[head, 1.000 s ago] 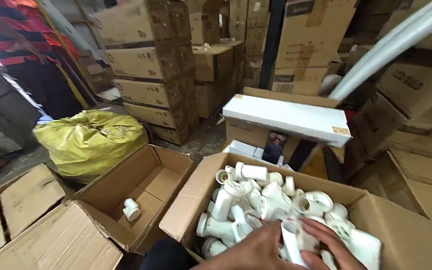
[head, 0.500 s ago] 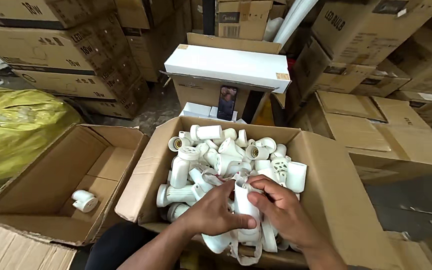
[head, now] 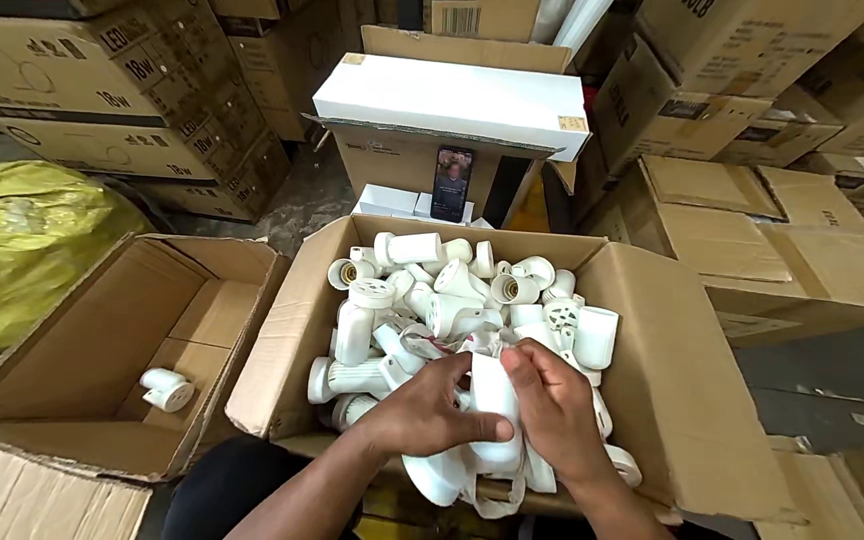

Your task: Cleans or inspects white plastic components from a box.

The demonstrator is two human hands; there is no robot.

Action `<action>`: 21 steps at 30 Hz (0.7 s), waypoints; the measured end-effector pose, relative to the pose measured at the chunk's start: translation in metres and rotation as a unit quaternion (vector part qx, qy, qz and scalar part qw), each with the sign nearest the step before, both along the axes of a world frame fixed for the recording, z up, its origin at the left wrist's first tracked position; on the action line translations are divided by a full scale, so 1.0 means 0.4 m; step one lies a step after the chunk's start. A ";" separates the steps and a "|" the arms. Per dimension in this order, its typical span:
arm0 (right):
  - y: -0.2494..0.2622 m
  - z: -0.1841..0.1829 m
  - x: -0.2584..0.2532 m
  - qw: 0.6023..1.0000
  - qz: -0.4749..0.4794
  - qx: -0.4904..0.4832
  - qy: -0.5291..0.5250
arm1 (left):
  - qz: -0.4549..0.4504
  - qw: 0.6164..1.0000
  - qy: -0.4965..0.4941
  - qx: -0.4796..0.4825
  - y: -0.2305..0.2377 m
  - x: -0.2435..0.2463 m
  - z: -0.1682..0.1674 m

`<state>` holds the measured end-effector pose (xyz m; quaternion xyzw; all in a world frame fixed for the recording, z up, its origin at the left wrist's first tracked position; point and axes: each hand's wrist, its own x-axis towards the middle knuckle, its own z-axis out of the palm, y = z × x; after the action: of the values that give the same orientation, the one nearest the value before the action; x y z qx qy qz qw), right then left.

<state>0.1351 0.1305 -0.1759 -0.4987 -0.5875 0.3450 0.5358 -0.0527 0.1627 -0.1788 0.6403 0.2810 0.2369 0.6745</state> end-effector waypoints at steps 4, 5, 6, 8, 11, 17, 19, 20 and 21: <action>0.046 -0.004 0.020 0.933 -0.120 -0.167 0.295 | 0.018 0.998 -0.030 -0.058 0.019 -0.006 0.001; 0.054 -0.002 0.032 0.907 -0.125 -0.196 0.350 | 0.030 0.997 -0.036 -0.068 0.022 -0.010 0.000; 0.058 -0.001 0.041 0.891 -0.124 -0.215 0.380 | 0.042 0.996 -0.036 -0.074 0.025 -0.014 -0.001; 0.051 0.004 0.044 0.893 -0.114 -0.219 0.376 | 0.072 0.993 -0.028 -0.085 0.026 -0.016 -0.009; 0.025 0.010 0.032 0.937 -0.072 -0.162 0.301 | 0.100 0.990 -0.017 -0.099 0.025 -0.007 -0.018; -0.015 0.009 0.028 0.999 0.037 0.026 -0.028 | 0.057 0.997 -0.007 -0.059 0.008 -0.001 -0.013; -0.018 0.007 0.030 0.997 0.049 0.027 -0.060 | 0.041 0.998 -0.004 -0.039 0.005 -0.003 -0.014; -0.016 0.006 0.035 0.996 0.059 0.010 -0.062 | 0.036 0.999 -0.003 -0.031 0.006 -0.005 -0.015; -0.015 0.006 0.040 0.995 0.074 -0.018 -0.062 | 0.030 0.999 -0.004 -0.028 0.007 -0.007 -0.016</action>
<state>0.1512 0.1245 -0.1734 -0.4835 -0.6485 0.3631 0.4624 -0.0557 0.1655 -0.1853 0.6117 0.3042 0.2516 0.6856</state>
